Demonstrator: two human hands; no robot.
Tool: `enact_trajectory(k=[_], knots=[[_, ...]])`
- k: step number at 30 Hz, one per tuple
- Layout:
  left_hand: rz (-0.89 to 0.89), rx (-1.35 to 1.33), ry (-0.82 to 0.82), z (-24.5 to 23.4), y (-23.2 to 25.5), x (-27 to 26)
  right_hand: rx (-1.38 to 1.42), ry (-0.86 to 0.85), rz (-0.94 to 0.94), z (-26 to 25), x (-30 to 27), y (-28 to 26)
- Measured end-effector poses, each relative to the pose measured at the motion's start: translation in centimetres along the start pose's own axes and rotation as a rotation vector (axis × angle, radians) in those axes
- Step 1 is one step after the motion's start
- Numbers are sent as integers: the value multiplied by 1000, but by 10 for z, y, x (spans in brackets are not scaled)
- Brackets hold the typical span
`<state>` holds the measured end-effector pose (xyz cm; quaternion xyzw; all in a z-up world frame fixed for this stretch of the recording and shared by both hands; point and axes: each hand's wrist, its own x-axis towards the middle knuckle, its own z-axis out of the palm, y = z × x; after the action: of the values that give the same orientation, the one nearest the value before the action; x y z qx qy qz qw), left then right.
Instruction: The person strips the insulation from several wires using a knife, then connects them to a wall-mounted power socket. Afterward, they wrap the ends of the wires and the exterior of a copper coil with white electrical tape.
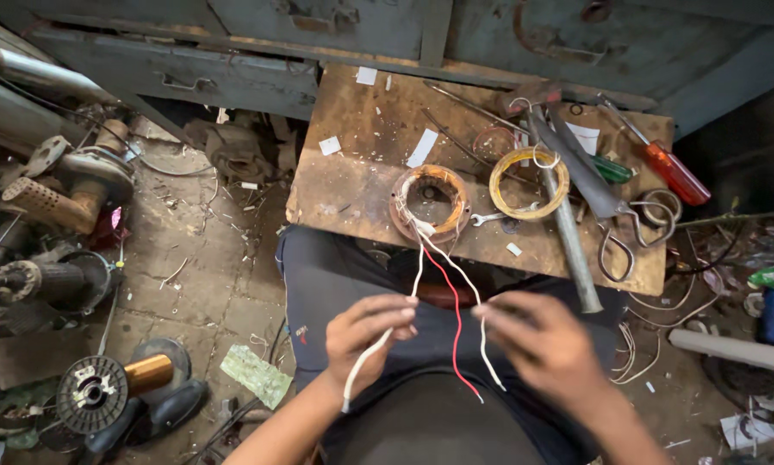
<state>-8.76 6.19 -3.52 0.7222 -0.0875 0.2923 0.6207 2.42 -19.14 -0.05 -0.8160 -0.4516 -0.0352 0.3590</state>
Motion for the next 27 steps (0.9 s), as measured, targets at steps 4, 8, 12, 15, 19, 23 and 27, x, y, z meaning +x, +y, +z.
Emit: enact_trajectory(k=[4, 8, 12, 15, 19, 23, 27], knots=[[-109, -166, 153, 19, 29, 23, 134, 28, -70, 13, -3, 1], [-34, 252, 113, 33, 67, 55, 406, 306, 204, 12, -2, -6], [21, 425, -49, 55, 73, 90, 547, 538, 192, -4, 18, -29], [-64, 291, -160, 69, 70, 101, 427, 579, 259, -19, 26, -50], [-26, 223, -236, 74, 69, 105, 199, 545, 242, -35, 30, -57], [39, 288, -353, 77, 70, 107, -25, 580, 308, -50, 25, -63], [85, 311, -353, 77, 72, 110, -75, 566, 254, -57, 20, -63]])
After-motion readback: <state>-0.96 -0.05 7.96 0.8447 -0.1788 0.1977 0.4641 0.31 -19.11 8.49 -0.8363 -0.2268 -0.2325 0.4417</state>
